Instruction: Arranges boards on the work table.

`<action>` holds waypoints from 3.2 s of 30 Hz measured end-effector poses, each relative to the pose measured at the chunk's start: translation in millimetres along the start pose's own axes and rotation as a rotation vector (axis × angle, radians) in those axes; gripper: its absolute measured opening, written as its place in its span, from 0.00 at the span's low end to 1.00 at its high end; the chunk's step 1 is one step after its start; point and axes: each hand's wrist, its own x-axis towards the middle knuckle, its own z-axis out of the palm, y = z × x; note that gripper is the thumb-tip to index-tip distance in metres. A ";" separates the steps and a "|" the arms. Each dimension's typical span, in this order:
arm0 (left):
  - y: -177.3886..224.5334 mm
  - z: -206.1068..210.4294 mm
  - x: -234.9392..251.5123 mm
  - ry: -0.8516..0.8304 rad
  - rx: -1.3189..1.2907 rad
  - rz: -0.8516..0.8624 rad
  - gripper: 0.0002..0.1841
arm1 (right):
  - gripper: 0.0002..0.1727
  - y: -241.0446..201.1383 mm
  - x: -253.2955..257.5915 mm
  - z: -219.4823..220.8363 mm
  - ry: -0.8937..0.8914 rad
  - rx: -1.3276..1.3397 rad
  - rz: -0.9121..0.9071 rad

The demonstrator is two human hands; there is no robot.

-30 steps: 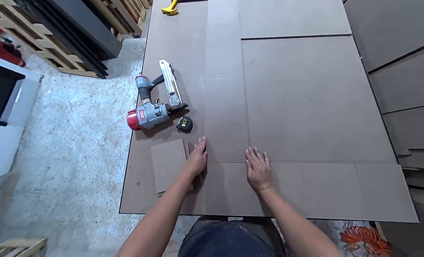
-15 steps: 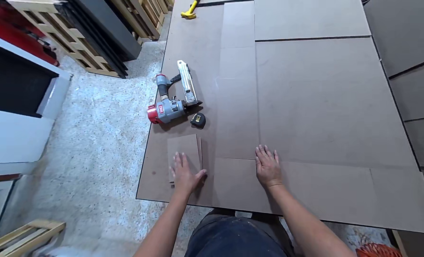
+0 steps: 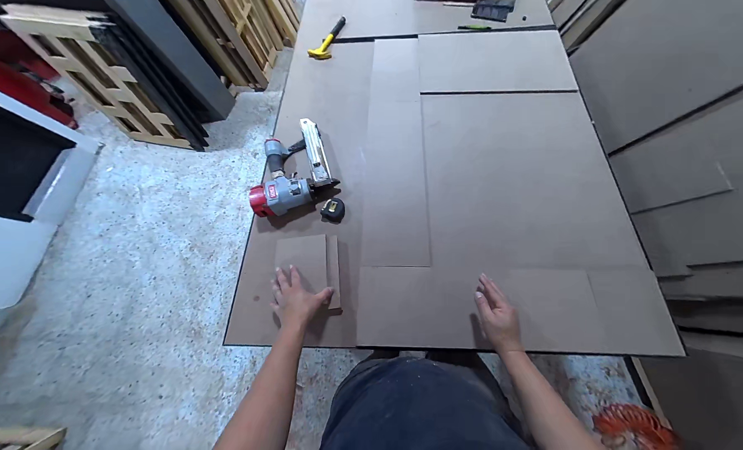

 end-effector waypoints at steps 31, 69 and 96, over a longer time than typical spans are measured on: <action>107.2 76.5 -160.0 -0.038 0.026 0.211 0.50 | 0.30 113.2 119.3 -138.7 -0.341 -0.360 -0.146; 9.3 73.6 -115.5 -0.353 0.176 0.638 0.45 | 0.55 -63.4 160.5 7.7 -0.338 -0.775 0.060; 224.4 129.8 -41.2 0.049 0.102 1.092 0.50 | 0.25 20.5 131.8 -20.6 -0.130 -0.408 0.117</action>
